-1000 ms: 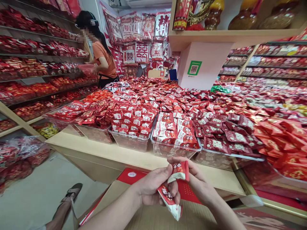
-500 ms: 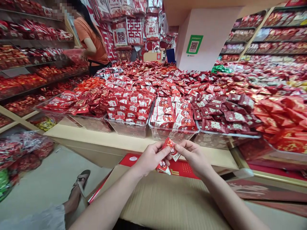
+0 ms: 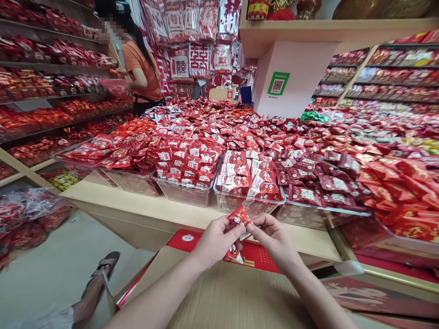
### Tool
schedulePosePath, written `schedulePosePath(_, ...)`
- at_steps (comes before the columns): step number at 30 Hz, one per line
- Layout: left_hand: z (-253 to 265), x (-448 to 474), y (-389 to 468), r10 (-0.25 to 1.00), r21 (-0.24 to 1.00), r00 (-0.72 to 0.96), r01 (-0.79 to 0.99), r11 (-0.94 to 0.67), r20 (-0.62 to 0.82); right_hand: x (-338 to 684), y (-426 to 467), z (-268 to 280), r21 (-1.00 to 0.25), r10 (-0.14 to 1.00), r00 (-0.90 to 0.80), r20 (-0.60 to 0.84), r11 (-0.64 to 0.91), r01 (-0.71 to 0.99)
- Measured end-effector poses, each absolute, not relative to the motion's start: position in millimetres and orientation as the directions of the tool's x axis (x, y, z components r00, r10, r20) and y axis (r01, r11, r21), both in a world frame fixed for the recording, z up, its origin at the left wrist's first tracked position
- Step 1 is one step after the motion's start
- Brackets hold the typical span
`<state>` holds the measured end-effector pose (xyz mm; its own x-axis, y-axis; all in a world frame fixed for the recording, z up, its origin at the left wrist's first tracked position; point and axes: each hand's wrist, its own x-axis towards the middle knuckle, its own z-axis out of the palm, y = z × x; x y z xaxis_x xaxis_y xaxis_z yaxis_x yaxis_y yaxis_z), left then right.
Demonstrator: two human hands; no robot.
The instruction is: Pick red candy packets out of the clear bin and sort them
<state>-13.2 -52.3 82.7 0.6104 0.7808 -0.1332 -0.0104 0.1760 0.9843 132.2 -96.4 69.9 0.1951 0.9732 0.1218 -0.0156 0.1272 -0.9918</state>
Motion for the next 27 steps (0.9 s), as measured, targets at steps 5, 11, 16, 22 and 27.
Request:
schedulePosePath(5,86,-19,-55,0.751,0.971,0.660,0.195,-0.137,-0.027,141,-100,81,-0.861,0.929,0.016,0.370,0.336,0.383)
schedulePosePath(11,91,-21,-62,0.712,0.863,0.700,0.325,-0.386,0.055,141,-104,80,-0.853,0.951,0.036,0.306,0.257,0.454)
schedulePosePath(16,94,-24,-57,0.805,0.955,0.588,0.183,-0.231,0.082,149,-97,97,-0.849,0.946,0.111,0.303,0.216,0.482)
schedulePosePath(22,89,-30,-46,0.885,0.999,0.465,0.027,-0.043,0.026,192,-2,183,-0.718,0.825,0.279,0.492,0.203,0.665)
schedulePosePath(27,89,-29,-50,0.879,0.986,0.472,0.101,-0.134,0.071,192,91,203,-0.504,0.898,0.218,0.382,0.005,0.864)
